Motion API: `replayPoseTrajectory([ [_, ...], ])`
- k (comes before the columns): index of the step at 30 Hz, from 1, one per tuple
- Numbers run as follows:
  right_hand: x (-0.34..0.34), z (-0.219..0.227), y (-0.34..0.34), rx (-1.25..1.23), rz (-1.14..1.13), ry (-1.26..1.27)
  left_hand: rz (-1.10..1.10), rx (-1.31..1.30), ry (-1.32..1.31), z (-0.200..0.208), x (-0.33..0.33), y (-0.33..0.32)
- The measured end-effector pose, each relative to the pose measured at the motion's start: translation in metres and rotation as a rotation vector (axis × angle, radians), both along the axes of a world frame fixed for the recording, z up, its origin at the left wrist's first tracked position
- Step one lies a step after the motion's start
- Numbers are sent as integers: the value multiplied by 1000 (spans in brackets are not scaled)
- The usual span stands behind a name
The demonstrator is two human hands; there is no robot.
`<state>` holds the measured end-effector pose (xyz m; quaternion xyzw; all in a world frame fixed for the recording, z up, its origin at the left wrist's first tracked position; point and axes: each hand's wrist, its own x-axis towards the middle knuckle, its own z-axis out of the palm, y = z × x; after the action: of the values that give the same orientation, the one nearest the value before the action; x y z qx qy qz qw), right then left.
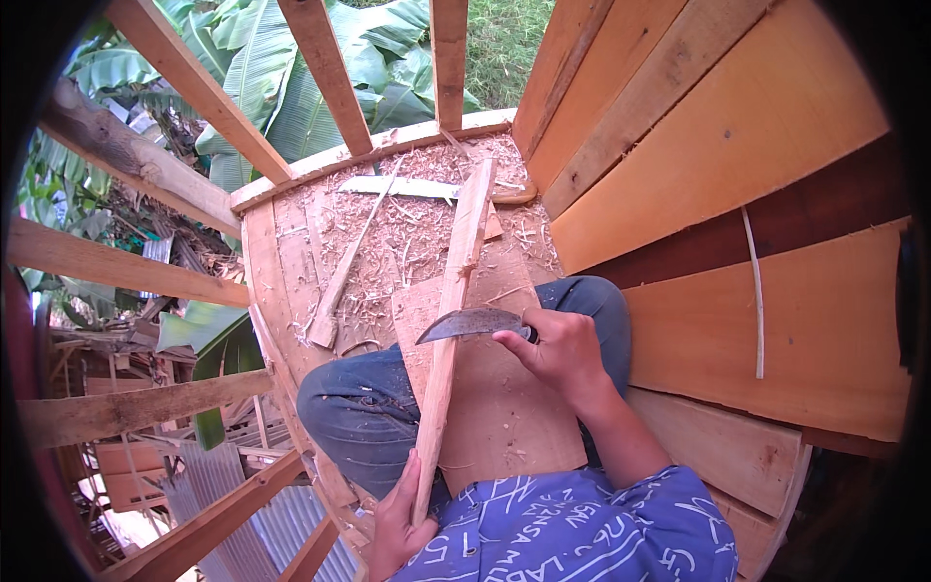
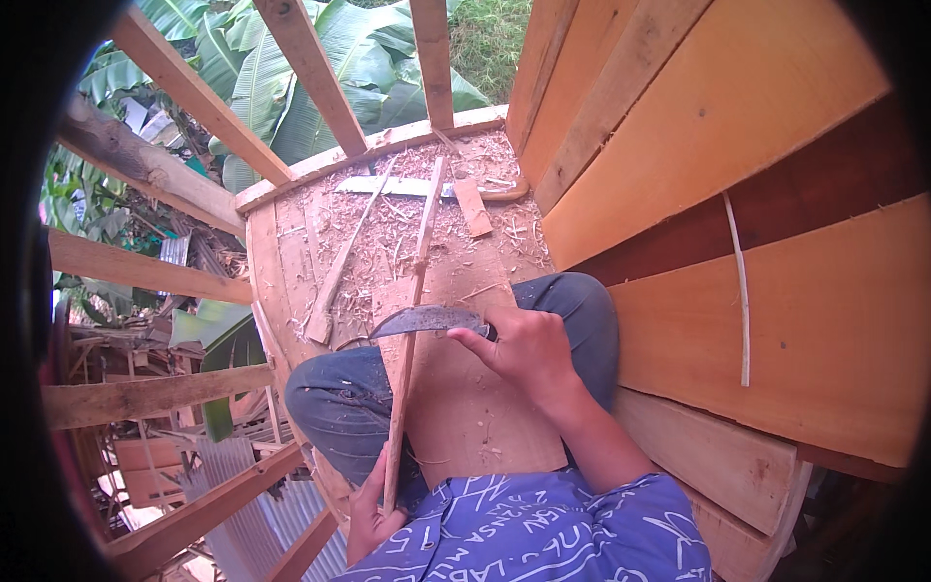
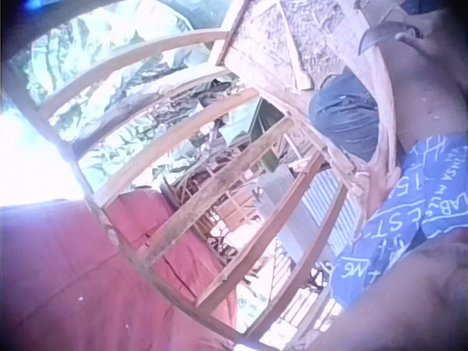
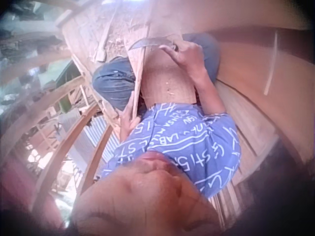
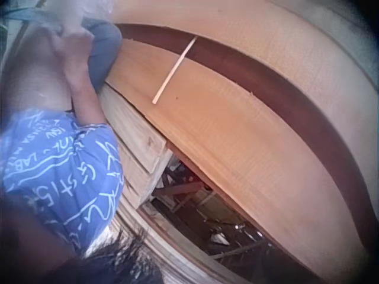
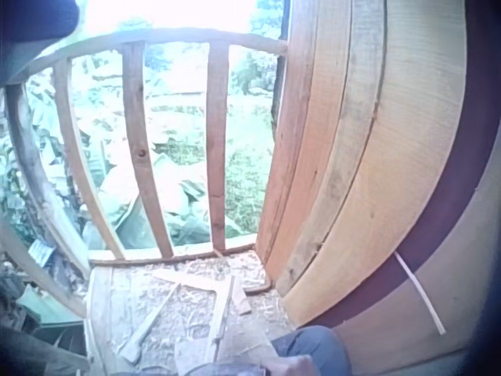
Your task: The person sits cross-legged on a wooden floor and uses a curved knife to shave and smooth a rectangular piece of wood. They hold the wood with their left hand and repeatedly scrape the surface with the knife in their right hand, creating wood shavings.
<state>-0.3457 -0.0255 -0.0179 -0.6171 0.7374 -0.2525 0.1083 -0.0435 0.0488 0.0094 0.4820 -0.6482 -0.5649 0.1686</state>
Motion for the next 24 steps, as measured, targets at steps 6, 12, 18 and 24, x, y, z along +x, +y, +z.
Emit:
replayPoseTrajectory([
  [6,-33,-10,-21,-48,-190,28,35,7,6,-5,5,3],
  [12,-5,3,9,-34,24,-71,9,15,-12,-4,5,-1],
  [18,19,1,13,72,143,-127,-16,-59,-53,-9,7,1],
  [24,-41,-9,-13,31,-244,-37,1,89,-126,13,-4,-1],
])
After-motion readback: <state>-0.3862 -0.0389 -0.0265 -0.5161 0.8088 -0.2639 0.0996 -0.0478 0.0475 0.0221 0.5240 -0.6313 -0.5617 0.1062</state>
